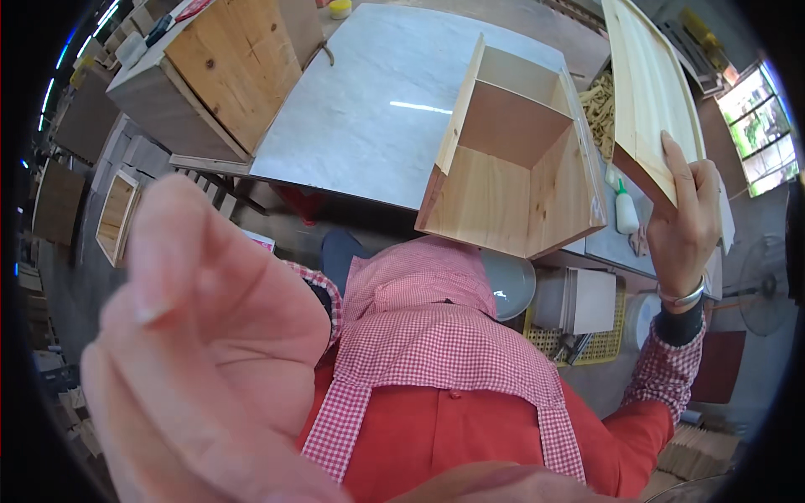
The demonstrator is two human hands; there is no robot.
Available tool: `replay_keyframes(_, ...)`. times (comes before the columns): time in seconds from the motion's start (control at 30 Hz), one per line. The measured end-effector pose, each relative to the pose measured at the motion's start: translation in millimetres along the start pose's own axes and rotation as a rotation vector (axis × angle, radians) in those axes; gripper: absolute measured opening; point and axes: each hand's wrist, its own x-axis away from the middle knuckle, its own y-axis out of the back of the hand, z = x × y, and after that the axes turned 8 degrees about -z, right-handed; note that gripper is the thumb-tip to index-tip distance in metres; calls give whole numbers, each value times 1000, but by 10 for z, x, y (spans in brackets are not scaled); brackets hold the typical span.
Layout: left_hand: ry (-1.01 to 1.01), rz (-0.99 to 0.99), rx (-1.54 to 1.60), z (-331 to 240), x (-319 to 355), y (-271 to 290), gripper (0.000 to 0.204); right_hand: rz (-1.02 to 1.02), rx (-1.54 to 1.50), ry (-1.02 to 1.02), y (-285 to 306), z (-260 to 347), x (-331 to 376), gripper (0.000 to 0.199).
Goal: The person applies wood glue to several wooden panels and assembles them into a rectangular box structure, eventually securing it with rubber bands.
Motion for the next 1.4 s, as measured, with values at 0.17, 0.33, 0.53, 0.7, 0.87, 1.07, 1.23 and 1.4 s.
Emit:
replay_keyframes(0.17, 42, -11, 72, -42, -19, 13, 9, 59, -53, -4, -19, 16, 69, 62)
replay_keyframes(0.33, 68, 20, 133, -29, -24, -25, 12, 50, -59, -8, -82, 132, 44, 60)
replay_keyframes(0.53, 131, 9, 158, 130, 64, -51, 17, 123, -116, 98, -170, 242, 46, 52)
replay_keyframes(0.7, 234, 35, 63, 339, 260, 132, 21, 206, -128, 169, -332, 388, 104, 49)
replay_keyframes(0.87, 517, 195, -799, 863, 702, 515, 51, 240, -159, 206, -410, 496, 83, 47)
replay_keyframes(1.07, 701, 317, -748, 963, 1004, 684, 58, 239, -124, 204, -384, 537, -22, 46)
replay_keyframes(1.23, 693, 310, -635, 1032, 1052, 670, 54, 229, -83, 193, -448, 585, -74, 45)
replay_keyframes(1.4, 702, 219, -600, 1046, 1065, 607, 42, 193, -166, 181, -499, 612, -68, 51)
